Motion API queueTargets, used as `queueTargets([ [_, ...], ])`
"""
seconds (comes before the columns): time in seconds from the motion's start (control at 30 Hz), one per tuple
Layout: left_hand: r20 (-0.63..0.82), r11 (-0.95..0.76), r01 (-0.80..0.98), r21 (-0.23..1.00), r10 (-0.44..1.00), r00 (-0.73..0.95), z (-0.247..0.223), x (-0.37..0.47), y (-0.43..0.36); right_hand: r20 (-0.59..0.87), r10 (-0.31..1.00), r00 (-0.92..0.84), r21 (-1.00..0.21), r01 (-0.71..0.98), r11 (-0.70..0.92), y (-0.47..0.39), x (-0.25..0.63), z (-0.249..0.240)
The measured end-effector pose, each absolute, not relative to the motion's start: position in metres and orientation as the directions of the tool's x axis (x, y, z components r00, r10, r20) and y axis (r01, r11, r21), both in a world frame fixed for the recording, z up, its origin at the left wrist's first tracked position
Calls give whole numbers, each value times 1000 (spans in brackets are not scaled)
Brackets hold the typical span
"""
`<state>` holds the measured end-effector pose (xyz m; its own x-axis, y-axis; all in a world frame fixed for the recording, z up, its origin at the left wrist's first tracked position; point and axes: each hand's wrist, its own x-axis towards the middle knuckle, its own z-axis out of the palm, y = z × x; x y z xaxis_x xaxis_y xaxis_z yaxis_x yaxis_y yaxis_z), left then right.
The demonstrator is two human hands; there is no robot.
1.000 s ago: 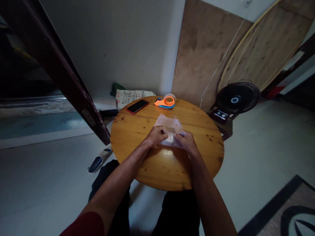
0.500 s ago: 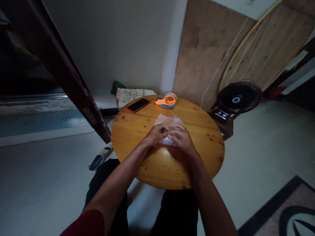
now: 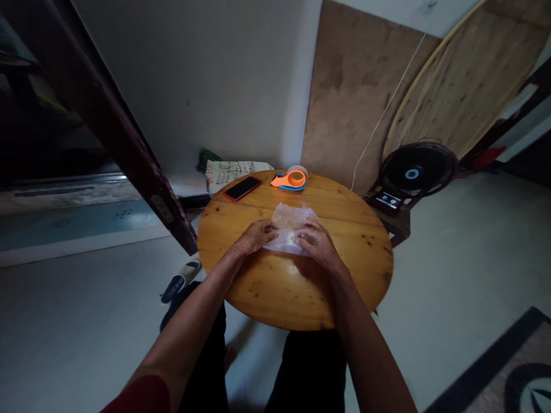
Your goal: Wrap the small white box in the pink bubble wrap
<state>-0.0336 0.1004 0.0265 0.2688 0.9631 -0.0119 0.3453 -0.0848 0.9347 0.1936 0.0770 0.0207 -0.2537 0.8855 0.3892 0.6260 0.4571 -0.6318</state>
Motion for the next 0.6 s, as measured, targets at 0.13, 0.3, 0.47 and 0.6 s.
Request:
queueTargets([
  [0.13, 49, -125, 647, 752, 990, 134, 29, -28, 98, 400, 879, -260, -616, 635, 467, 77, 192, 21],
  [0.3, 23, -39, 859, 510, 999, 32, 43, -23, 94, 430, 851, -300, -584, 626, 516, 75, 190, 25],
  [0.47, -31, 9, 874, 486, 1000, 7, 47, -22, 98, 423, 827, -369, -508, 659, 554, 71, 187, 27],
  [0.6, -116, 72, 794, 604, 993, -1, 45, -27, 98, 434, 815, -385, -465, 679, 568, 71, 186, 25],
])
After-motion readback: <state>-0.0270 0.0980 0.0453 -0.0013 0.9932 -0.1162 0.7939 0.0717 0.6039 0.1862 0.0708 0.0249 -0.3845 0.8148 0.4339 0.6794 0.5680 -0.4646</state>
